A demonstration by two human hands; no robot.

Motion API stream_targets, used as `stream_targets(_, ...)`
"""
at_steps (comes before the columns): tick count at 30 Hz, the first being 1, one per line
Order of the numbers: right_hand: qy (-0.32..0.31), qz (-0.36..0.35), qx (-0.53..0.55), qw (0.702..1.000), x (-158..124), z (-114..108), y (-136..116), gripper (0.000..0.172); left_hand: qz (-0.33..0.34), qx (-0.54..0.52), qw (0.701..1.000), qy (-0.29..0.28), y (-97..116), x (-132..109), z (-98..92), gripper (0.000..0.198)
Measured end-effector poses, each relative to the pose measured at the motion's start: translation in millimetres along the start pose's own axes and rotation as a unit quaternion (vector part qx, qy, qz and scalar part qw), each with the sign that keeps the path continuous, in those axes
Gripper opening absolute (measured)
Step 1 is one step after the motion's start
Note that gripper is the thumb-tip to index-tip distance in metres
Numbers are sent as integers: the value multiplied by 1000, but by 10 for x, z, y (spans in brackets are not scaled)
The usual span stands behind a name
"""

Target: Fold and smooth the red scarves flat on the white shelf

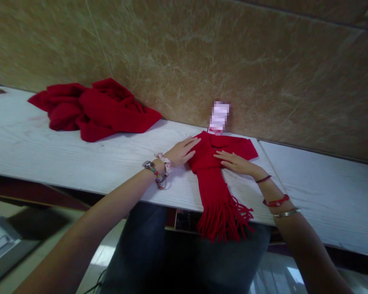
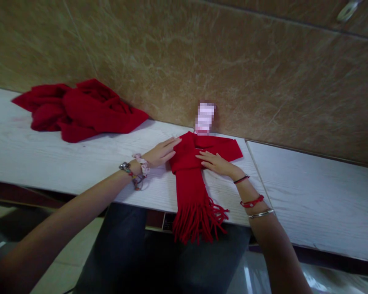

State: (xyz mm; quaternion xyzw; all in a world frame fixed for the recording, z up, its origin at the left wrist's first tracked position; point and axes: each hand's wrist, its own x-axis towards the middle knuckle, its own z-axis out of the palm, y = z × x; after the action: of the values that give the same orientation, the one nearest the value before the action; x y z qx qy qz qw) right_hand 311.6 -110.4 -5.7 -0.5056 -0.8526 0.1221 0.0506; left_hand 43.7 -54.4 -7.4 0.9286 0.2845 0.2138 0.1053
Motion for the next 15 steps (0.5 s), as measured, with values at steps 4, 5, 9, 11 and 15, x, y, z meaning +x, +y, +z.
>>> stream_targets(4, 165, 79, -67, 981, 6, 20, 225, 42, -45, 93, 988, -117, 28, 8, 94, 50)
stream_targets(5, 196, 109, -85, 971, 0, 27, 299, 43, -49, 105, 984, -136, 46, 3, 94, 49)
stream_targets(9, 281, 210, -95, 932, -33, 44, 578, 50, -1, 159, 980, -117, 98, -14, 10, 44)
stream_targets(11, 312, 241, -59, 917, -31, 37, 667, 53, 20, 190, 976, -102, 116, -8, -45, 40)
stream_targets(15, 307, 267, 38, 913, 9, 25, 714, 60, -34, 242, 967, -65, 111, 21, -108, 41)
